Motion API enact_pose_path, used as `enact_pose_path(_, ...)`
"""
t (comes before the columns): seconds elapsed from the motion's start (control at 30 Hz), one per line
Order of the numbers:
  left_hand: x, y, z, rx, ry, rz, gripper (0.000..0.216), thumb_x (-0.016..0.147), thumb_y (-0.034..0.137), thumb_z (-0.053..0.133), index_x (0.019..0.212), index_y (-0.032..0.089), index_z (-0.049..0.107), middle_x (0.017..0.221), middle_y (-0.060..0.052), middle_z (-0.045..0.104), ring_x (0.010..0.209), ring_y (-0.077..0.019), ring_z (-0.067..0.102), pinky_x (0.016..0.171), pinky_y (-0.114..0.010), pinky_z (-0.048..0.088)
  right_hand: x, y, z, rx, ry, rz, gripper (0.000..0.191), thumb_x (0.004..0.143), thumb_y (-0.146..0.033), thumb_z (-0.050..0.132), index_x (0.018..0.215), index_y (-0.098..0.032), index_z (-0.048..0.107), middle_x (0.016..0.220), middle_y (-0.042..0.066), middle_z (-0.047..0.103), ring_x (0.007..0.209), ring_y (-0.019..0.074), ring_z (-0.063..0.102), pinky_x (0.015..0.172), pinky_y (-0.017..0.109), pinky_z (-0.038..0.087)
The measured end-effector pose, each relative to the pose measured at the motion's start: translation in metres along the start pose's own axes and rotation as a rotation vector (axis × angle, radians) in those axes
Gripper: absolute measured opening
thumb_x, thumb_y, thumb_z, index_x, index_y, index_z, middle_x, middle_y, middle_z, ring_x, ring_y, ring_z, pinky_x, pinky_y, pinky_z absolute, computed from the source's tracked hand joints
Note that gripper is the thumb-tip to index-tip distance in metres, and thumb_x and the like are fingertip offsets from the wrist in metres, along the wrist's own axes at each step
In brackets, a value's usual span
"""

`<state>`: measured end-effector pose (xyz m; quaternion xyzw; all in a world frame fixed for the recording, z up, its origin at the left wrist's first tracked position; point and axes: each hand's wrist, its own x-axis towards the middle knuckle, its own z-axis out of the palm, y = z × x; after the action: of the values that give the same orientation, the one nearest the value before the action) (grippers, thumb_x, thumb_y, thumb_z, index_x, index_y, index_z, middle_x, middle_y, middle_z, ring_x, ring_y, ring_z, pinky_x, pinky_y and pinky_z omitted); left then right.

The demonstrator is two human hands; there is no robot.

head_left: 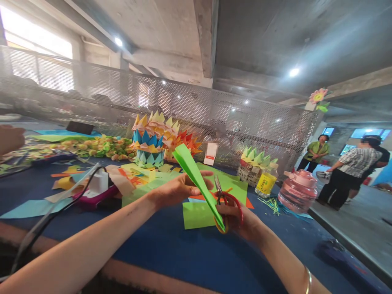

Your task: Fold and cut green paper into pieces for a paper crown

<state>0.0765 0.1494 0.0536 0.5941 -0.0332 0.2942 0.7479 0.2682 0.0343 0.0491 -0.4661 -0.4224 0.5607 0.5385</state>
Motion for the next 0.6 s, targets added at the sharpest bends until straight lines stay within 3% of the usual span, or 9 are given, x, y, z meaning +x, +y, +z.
enact_pose_path(0.07, 0.001, -0.002, 0.0, -0.006, 0.089, -0.032, 0.039, 0.062, 0.021, 0.084, 0.098, 0.011, 0.073, 0.092, -0.011, 0.075, 0.092, -0.0271, 0.068, 0.094, -0.041, 0.046, -0.001, 0.001, 0.001, 0.008, -0.025, 0.011, 0.047, 0.059, -0.028, 0.085, 0.099, -0.019, 0.063, 0.072, 0.001, 0.068, 0.058, 0.0119, 0.063, 0.051, 0.021, 0.047)
enact_pose_path(0.13, 0.004, -0.005, -0.001, -0.039, 0.238, -0.045, 0.032, 0.06, 0.022, 0.086, 0.086, 0.008, 0.074, 0.087, -0.012, 0.075, 0.085, -0.0256, 0.07, 0.091, -0.04, 0.05, 0.0, 0.002, 0.002, 0.008, -0.017, 0.012, 0.042, 0.063, -0.035, 0.082, 0.097, -0.019, 0.063, 0.076, 0.004, 0.071, 0.061, 0.0141, 0.066, 0.052, 0.021, 0.049)
enact_pose_path(0.2, 0.008, -0.007, -0.004, -0.066, 0.368, -0.031, 0.034, 0.06, 0.022, 0.086, 0.088, 0.009, 0.074, 0.09, -0.011, 0.076, 0.083, -0.024, 0.07, 0.088, -0.038, 0.053, 0.002, 0.003, 0.001, 0.006, 0.032, -0.027, 0.04, 0.064, -0.038, 0.082, 0.093, -0.019, 0.063, 0.077, 0.005, 0.071, 0.062, 0.0155, 0.067, 0.051, 0.023, 0.05)
enact_pose_path(0.33, 0.012, -0.007, -0.01, -0.071, 0.516, 0.008, 0.032, 0.062, 0.021, 0.085, 0.091, 0.013, 0.072, 0.094, -0.008, 0.076, 0.084, -0.0223, 0.07, 0.083, -0.034, 0.056, 0.006, 0.0, 0.0, 0.037, 0.157, -0.163, 0.043, 0.058, -0.044, 0.085, 0.083, -0.021, 0.059, 0.07, -0.002, 0.066, 0.062, 0.0149, 0.067, 0.051, 0.022, 0.05)
enact_pose_path(0.47, 0.013, -0.01, -0.011, -0.058, 0.592, -0.002, 0.032, 0.062, 0.02, 0.084, 0.091, 0.013, 0.071, 0.093, -0.01, 0.076, 0.083, -0.0238, 0.071, 0.079, -0.034, 0.057, 0.006, -0.005, 0.001, 0.088, 0.219, -0.195, 0.046, 0.059, -0.049, 0.083, 0.086, -0.021, 0.058, 0.076, 0.0, 0.068, 0.066, 0.0163, 0.068, 0.053, 0.024, 0.051)
enact_pose_path(0.6, 0.011, -0.012, -0.007, -0.033, 0.55, -0.055, 0.033, 0.061, 0.02, 0.084, 0.091, 0.011, 0.072, 0.091, -0.011, 0.076, 0.082, -0.0256, 0.071, 0.079, -0.038, 0.057, 0.004, -0.004, 0.004, 0.021, 0.226, -0.188, 0.052, 0.058, -0.038, 0.086, 0.099, -0.023, 0.057, 0.066, -0.006, 0.061, 0.052, 0.0124, 0.062, 0.046, 0.023, 0.049)
